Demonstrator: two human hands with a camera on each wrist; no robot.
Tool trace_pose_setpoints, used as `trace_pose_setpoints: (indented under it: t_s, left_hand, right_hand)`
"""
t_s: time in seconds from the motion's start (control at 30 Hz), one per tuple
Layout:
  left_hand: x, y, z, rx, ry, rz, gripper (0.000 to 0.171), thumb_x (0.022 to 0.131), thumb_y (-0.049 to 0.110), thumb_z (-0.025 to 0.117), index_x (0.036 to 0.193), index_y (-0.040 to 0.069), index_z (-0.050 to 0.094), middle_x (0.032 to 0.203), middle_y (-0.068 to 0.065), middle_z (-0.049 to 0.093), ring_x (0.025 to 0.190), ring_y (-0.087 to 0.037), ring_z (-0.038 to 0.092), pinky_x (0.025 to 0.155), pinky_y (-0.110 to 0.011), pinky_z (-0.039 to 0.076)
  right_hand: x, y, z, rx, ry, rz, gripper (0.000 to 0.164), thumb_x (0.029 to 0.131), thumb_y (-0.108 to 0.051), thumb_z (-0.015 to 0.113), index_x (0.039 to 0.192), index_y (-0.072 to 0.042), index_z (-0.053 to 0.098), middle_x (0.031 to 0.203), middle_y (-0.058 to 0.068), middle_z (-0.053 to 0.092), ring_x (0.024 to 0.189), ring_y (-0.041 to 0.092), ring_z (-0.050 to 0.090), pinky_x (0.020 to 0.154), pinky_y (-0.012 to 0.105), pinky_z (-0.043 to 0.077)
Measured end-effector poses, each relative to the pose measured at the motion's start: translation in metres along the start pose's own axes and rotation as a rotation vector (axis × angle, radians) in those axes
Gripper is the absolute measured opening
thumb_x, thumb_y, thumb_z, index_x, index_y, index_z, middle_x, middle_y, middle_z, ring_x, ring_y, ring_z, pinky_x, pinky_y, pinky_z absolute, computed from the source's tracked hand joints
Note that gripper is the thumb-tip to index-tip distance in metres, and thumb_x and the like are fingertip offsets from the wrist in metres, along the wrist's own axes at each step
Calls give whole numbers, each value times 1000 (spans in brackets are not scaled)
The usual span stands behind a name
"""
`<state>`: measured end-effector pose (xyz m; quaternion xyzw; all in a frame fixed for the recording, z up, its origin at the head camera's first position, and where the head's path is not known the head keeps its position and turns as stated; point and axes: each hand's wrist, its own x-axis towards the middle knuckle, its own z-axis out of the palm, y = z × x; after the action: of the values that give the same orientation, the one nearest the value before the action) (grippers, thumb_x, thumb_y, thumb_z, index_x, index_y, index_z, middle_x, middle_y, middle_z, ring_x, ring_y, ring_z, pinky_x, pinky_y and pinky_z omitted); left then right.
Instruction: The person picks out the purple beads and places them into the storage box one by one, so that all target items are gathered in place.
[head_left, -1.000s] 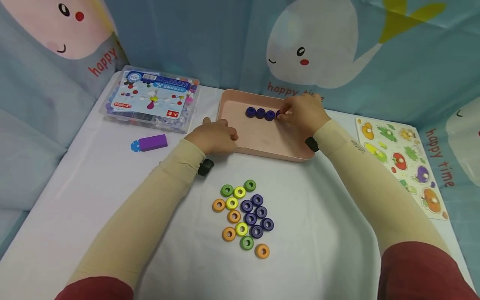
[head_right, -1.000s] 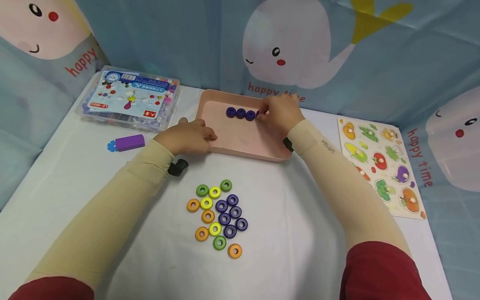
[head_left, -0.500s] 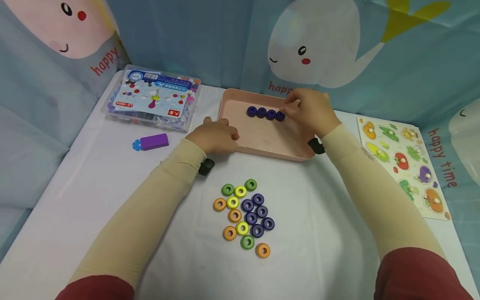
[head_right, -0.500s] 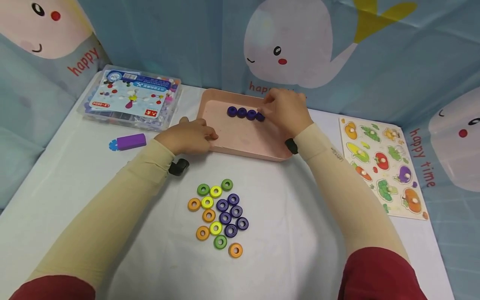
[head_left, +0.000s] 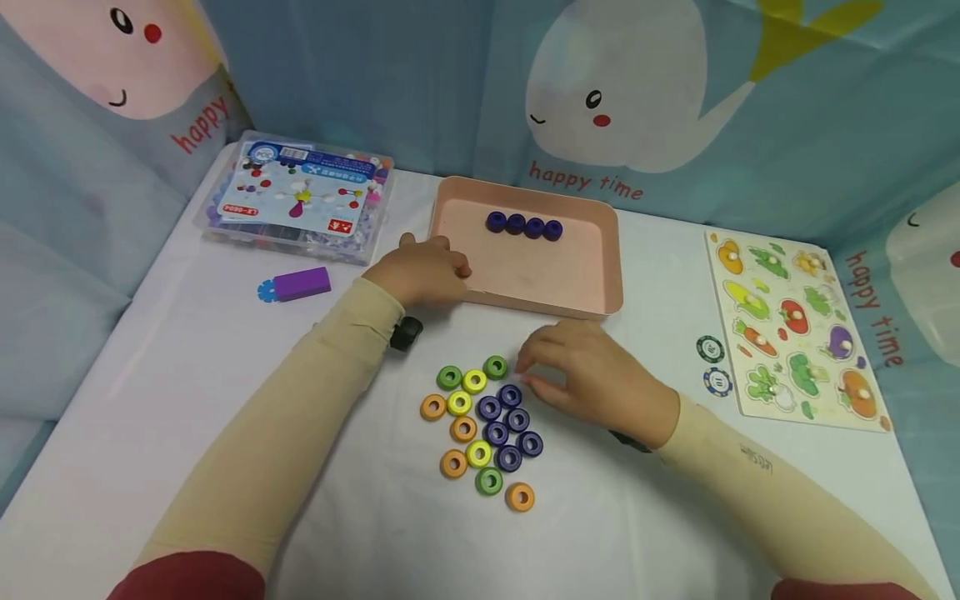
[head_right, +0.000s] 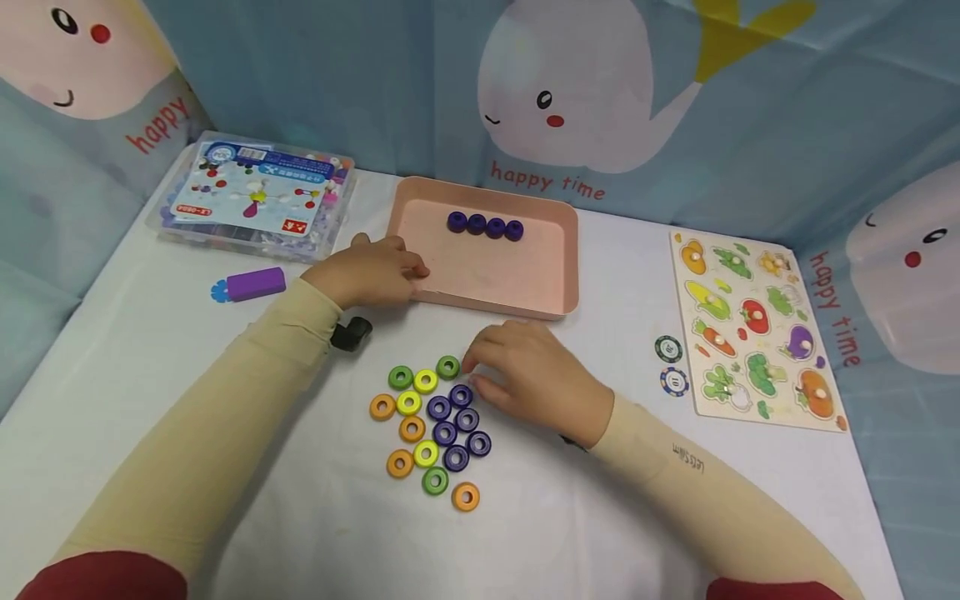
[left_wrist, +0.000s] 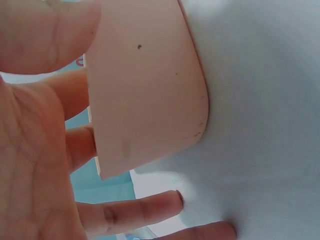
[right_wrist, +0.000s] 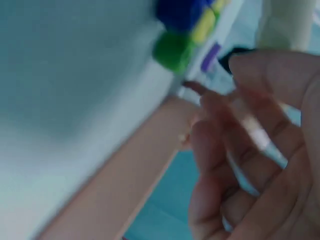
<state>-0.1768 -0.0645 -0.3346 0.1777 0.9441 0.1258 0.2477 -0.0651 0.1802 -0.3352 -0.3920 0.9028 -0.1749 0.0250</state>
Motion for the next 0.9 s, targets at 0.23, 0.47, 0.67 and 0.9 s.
trace_pose_setpoints:
  t_s: [0.23,0.47,0.67,0.9]
  left_hand:
    - [0,-1,1,4,8,5,47,88,32,52,133,22,63,129,-5,53,109,-35,37,91,-48,41]
    - [0,0,1,5,10,14,48,88,30,51,134,21,63,127,-5,53,108,-35,38,90,-47,40]
    - [-1,0,1,9,10,14,47,88,30,51,133,22,63,127,-5,53,108,-35,37,89,-47,40]
    - [0,0,1,19,6,23,48,89,32,51,134,21,63,127,-5,53,109,-35,38,92,-47,39]
  right_hand:
    - [-14,-2,23,-16,-99,-151,22,91,-10,70,105,-27,73,130,-9,66,111,13,61,95,34,48]
    - [-17,2,31,-33,-55,-175,20,91,-14,70,107,-25,71,124,-7,65,106,11,61,91,31,50]
    - [-16,2,31,-52,-46,-154,18,91,-17,70,107,-23,70,120,-9,68,105,11,62,89,31,50]
    - [-13,2,32,-55,-49,-152,16,91,-18,70,106,-21,70,114,-9,69,102,10,63,90,31,50]
